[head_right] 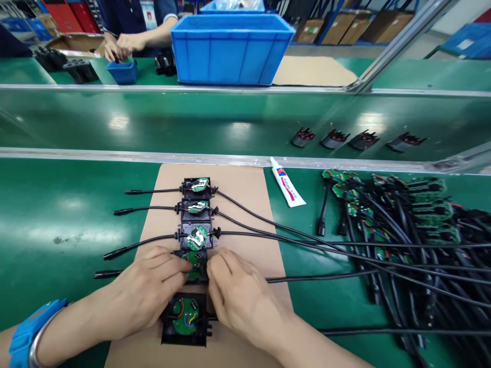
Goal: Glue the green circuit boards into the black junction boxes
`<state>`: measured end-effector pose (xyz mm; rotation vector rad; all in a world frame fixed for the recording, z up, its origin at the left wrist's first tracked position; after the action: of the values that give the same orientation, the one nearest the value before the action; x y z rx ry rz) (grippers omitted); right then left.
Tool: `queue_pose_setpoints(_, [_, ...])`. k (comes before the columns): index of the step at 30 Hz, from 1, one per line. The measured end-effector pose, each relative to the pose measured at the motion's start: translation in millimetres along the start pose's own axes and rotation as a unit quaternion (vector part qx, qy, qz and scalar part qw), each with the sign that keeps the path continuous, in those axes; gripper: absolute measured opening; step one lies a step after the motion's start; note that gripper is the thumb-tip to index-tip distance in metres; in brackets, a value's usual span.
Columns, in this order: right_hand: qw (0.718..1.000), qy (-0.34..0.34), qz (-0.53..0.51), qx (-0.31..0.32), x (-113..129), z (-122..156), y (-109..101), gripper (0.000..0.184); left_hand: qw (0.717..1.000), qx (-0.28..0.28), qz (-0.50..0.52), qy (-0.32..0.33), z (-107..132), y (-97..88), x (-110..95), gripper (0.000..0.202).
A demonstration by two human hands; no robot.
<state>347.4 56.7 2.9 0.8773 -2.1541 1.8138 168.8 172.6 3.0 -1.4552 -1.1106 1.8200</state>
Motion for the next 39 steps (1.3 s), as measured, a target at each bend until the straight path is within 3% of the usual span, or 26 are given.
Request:
queue_pose_setpoints(3, [0.998,0.036,-0.041,0.012,-10.0,5.4,4.1,0.013,1.000,0.022,-0.004,-0.015,0.7,-1.7,-2.3,0.019])
queue_pose_setpoints(6, [0.997,0.029,-0.059,0.046,-13.9,5.9,3.9,0.014,0.999,0.040,-0.029,-0.020,0.5,-1.5,-7.0,0.043])
queue_pose_setpoints(9, [0.995,-0.010,-0.003,0.096,-12.2,2.4,4.3,0.017,0.997,0.047,-0.062,-0.024,-1.6,1.7,-13.3,0.057])
queue_pose_setpoints(12, [0.989,-0.039,0.068,0.122,-8.7,0.1,6.3,0.020,0.993,0.060,-0.092,-0.038,-3.7,5.4,-17.9,0.052])
queue_pose_setpoints(16, [0.991,-0.044,0.077,0.097,-9.6,1.8,5.0,0.018,0.995,0.044,-0.081,-0.039,-2.2,6.9,-16.5,0.053])
queue_pose_setpoints(20, [0.998,0.005,-0.029,0.048,-17.9,2.4,-2.0,0.020,0.996,0.040,-0.065,-0.038,-0.5,7.5,-12.6,0.061])
queue_pose_setpoints(25, [0.993,0.027,-0.115,-0.001,-17.2,-0.9,-1.4,0.021,0.995,0.048,-0.084,-0.028,-0.8,9.9,-17.5,0.057])
queue_pose_setpoints(29, [0.988,0.044,-0.143,0.030,-12.8,-3.2,-8.7,0.018,0.999,0.030,-0.028,-0.027,4.0,2.0,-18.2,0.055])
queue_pose_setpoints(32, [0.992,0.030,-0.116,0.033,-23.3,-7.0,-19.8,0.015,0.996,-0.063,0.037,-0.046,2.6,-11.3,-4.3,0.050])
queue_pose_setpoints(34, [0.999,0.018,-0.038,-0.001,-37.9,-10.6,-22.7,0.016,0.986,-0.125,0.023,-0.105,-3.6,-18.3,12.3,0.040])
queue_pose_setpoints(37, [0.999,-0.001,0.046,-0.027,-56.7,-13.6,-18.7,0.017,0.980,-0.094,-0.004,-0.175,-14.4,-20.5,35.5,0.010])
queue_pose_setpoints(39, [0.999,-0.013,0.032,-0.033,-58.7,-13.2,-18.2,0.016,0.980,-0.062,0.024,-0.186,-17.1,-20.5,42.1,0.012])
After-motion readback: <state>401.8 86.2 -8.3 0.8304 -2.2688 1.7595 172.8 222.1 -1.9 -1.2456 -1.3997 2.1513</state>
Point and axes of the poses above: each hand's wrist, its own z-axis away from the middle knuckle, its own y-axis out of the palm, x = y × z, the point moved 1 cm from there along -z, towards the middle knuckle, and after that the axes turned 12 degrees about -y, right-handed, at the moved point
